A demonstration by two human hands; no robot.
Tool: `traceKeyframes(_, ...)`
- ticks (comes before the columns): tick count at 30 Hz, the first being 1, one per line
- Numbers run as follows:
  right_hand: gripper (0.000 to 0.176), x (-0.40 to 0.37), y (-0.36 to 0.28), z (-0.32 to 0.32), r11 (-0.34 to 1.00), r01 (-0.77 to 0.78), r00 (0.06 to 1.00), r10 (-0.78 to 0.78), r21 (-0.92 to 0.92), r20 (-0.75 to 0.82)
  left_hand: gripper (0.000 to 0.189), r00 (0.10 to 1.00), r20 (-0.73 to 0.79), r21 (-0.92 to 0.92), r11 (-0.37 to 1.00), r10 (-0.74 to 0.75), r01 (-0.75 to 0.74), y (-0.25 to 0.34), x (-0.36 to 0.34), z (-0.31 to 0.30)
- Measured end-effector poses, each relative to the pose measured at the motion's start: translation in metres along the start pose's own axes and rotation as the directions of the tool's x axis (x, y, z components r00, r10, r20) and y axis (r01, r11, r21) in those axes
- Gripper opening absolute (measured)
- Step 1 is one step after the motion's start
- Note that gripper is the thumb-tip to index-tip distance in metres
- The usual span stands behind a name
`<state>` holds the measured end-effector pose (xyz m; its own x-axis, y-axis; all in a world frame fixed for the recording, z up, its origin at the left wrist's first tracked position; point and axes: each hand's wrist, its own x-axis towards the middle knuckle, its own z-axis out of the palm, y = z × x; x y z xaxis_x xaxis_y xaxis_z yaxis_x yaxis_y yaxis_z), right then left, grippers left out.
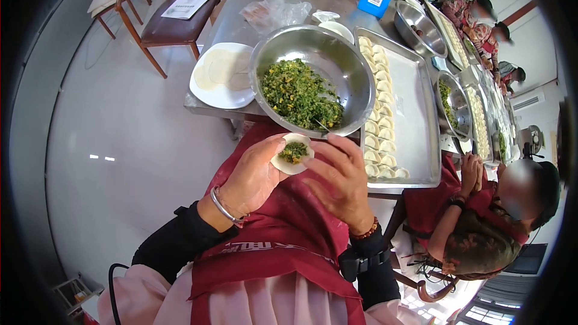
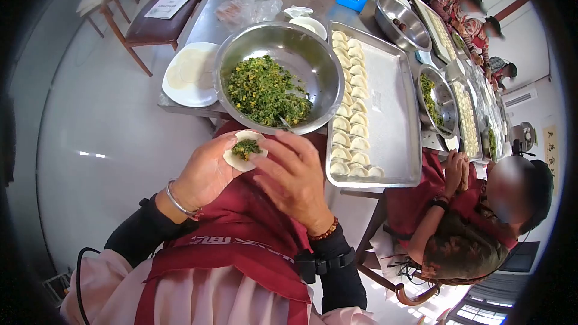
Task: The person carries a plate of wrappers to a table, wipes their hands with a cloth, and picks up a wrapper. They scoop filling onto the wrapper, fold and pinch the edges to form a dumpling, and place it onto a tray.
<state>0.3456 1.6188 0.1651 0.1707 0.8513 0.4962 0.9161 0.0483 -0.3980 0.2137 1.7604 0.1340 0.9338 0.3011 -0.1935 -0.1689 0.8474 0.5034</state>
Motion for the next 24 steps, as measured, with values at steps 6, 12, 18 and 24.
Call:
traceKeyframes(6,0.03,-0.001,-0.004,0.021,0.999,-0.048,0.981,0.05,0.013,-0.189,0.037,1.0,-0.028,0.011,1.0,-0.002,0.002,-0.009,-0.006,0.004)
traceKeyframes(12,0.024,0.003,-0.008,0.027,0.989,-0.147,0.936,0.149,0.032,-0.319,0.032,0.997,-0.067,0.306,0.95,-0.035,0.054,-0.003,-0.011,0.024)
traceKeyframes(18,0.024,-0.001,-0.003,0.027,0.986,-0.146,0.926,0.163,0.076,-0.341,0.035,0.997,0.0,0.642,0.765,0.072,-0.055,-0.012,-0.011,0.025)
traceKeyframes(24,0.029,-0.005,-0.004,0.019,0.98,-0.154,0.913,0.191,0.129,-0.361,0.033,0.996,-0.031,0.712,0.701,0.088,-0.04,-0.011,-0.011,0.03)
